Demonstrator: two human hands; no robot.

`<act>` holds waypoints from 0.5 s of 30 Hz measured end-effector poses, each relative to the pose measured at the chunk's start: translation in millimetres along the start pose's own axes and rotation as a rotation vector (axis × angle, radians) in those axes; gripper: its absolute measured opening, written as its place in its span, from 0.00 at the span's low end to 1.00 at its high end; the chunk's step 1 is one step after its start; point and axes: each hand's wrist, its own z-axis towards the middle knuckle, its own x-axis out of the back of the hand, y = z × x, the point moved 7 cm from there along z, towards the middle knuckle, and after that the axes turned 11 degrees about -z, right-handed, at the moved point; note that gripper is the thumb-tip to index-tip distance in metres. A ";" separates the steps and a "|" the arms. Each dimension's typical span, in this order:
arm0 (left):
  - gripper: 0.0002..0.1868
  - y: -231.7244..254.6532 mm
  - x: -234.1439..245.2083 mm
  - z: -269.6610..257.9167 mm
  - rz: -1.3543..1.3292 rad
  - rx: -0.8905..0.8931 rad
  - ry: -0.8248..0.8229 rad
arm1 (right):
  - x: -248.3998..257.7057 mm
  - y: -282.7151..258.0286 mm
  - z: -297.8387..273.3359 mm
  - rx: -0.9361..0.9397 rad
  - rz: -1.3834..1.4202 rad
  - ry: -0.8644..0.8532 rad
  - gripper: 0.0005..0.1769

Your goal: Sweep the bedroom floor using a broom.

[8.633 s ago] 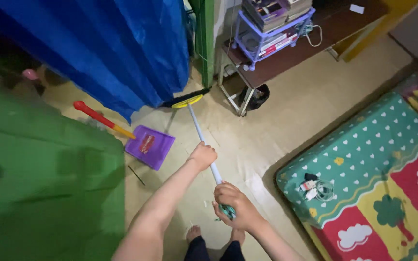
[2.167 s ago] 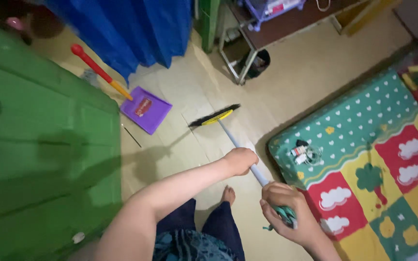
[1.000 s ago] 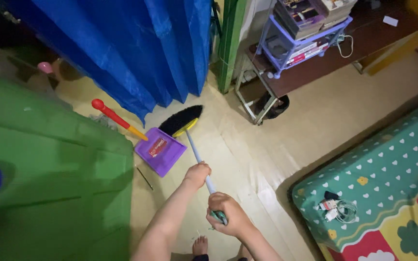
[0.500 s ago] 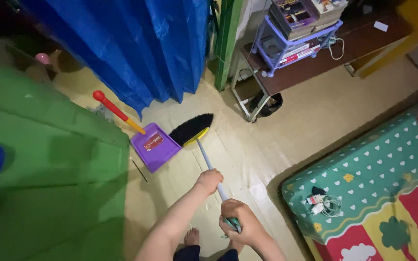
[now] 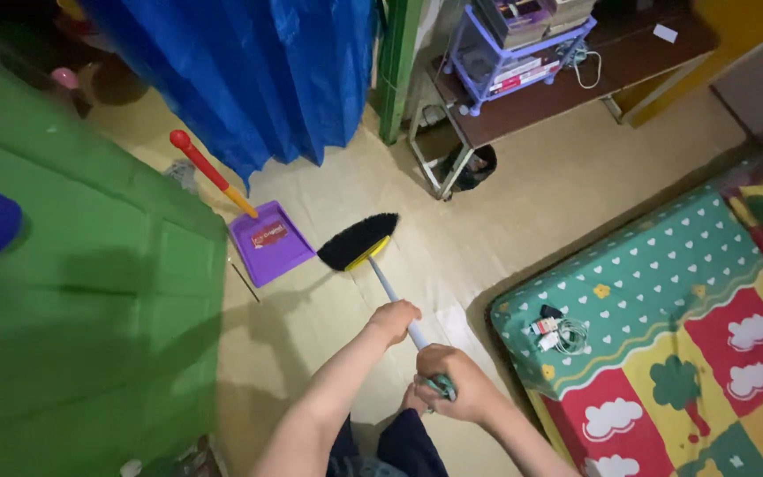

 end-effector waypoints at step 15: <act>0.23 153.6 76.5 -71.9 -0.022 -0.140 0.007 | 25.7 55.7 -84.6 -0.638 -0.161 -0.014 0.26</act>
